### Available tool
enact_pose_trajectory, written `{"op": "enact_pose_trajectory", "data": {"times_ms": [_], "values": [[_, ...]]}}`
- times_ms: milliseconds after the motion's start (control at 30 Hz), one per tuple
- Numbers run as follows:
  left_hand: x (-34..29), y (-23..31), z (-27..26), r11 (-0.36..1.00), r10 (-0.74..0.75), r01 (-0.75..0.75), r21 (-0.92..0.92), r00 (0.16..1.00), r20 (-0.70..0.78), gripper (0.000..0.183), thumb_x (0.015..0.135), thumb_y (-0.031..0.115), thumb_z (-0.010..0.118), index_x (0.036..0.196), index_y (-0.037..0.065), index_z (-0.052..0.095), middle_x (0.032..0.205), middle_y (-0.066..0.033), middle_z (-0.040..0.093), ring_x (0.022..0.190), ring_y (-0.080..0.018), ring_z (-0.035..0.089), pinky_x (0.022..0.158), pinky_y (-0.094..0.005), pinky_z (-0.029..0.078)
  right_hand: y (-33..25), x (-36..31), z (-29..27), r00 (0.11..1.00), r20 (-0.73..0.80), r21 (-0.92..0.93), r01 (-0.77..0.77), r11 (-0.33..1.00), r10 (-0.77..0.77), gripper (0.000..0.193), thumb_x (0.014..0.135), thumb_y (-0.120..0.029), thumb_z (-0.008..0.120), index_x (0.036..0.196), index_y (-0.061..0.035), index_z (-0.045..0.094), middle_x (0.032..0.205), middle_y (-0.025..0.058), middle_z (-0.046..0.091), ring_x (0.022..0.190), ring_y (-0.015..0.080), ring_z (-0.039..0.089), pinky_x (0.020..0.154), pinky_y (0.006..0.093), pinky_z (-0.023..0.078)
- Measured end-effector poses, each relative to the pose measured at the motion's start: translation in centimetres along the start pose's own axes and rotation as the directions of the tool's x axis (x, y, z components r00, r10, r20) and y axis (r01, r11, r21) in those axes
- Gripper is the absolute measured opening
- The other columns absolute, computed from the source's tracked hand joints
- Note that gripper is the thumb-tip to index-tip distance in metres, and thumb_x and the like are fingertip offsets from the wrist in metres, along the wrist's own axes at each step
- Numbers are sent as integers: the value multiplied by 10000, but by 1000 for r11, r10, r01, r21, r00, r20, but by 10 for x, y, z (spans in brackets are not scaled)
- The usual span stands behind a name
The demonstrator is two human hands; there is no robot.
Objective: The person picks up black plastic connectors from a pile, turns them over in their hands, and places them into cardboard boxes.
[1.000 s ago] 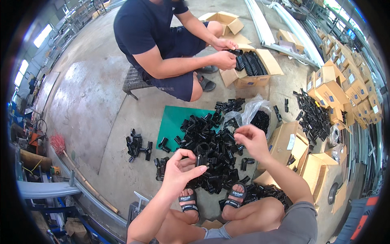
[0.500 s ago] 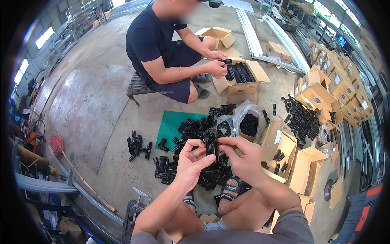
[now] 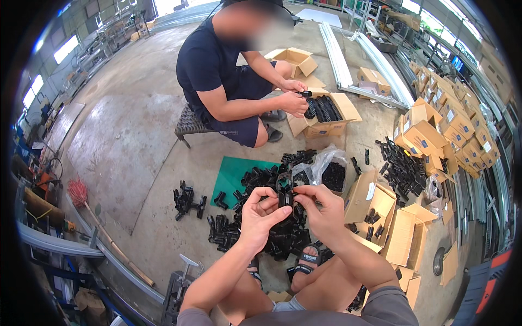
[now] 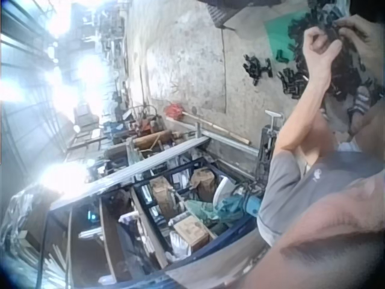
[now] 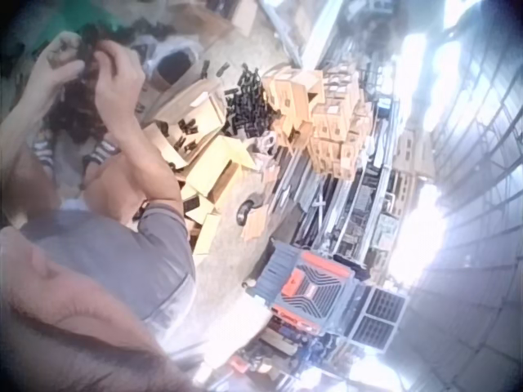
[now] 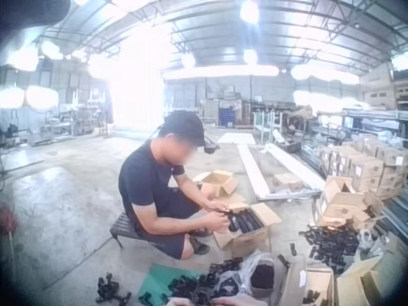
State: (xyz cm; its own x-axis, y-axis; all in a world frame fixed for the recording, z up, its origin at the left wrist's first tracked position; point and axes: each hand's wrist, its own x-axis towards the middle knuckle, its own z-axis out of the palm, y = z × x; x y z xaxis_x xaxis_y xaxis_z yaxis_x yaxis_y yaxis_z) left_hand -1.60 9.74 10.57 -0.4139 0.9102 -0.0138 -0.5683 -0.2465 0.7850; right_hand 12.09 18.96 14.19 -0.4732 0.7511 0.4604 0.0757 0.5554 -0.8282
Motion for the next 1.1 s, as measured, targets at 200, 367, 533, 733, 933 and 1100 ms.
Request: {"op": "enact_pose_trajectory", "data": {"times_ms": [200,367,533,733,933,1100], "values": [[0,2,3,999,-25,25,-30,1000,-7,412,813,-82,782,1091,91,533,1042,-77,702,967,-135,674,896,-276,543,2,-1,-1,998,-13,-4,60,998,-60,193,849,9,752,1040,-18,752,847,103,703,719,162,667,658,282,524],[-1,2,2,1000,-12,12,-24,1000,1,416,810,-80,785,1094,91,535,1054,-86,707,977,-138,672,903,-280,537,2,-3,1,999,-31,111,-31,993,34,177,861,-2,752,1038,-9,754,843,103,700,701,155,653,650,276,515],[-2,3,2,1000,11,-11,-14,1000,19,416,809,-78,789,1095,89,537,1065,-97,720,979,-141,674,902,-286,536,-3,-2,-1,998,5,77,-59,995,59,121,885,-43,750,996,-1,730,839,74,699,715,116,613,665,267,492],[-4,2,2,1000,16,-16,2,999,38,409,815,-78,787,1095,87,539,1064,-101,728,981,-139,676,901,-290,534,7,0,-4,983,107,-137,162,977,-148,85,951,-72,659,974,8,643,851,107,642,720,179,602,662,310,485],[-2,5,1,999,-18,19,-41,1000,24,405,814,-79,787,1092,89,544,1061,-90,730,977,-125,672,894,-282,530,2,-1,-9,976,206,-25,75,997,-69,127,964,-73,619,1062,5,598,866,143,621,747,238,620,689,353,500],[-2,5,0,1000,-12,12,-10,1000,25,401,808,-91,783,1082,87,552,1056,-86,731,981,-121,670,896,-281,530,1,-1,-5,980,186,-54,83,995,-71,130,969,-78,613,1067,6,595,883,147,635,781,244,650,722,355,520]]}}
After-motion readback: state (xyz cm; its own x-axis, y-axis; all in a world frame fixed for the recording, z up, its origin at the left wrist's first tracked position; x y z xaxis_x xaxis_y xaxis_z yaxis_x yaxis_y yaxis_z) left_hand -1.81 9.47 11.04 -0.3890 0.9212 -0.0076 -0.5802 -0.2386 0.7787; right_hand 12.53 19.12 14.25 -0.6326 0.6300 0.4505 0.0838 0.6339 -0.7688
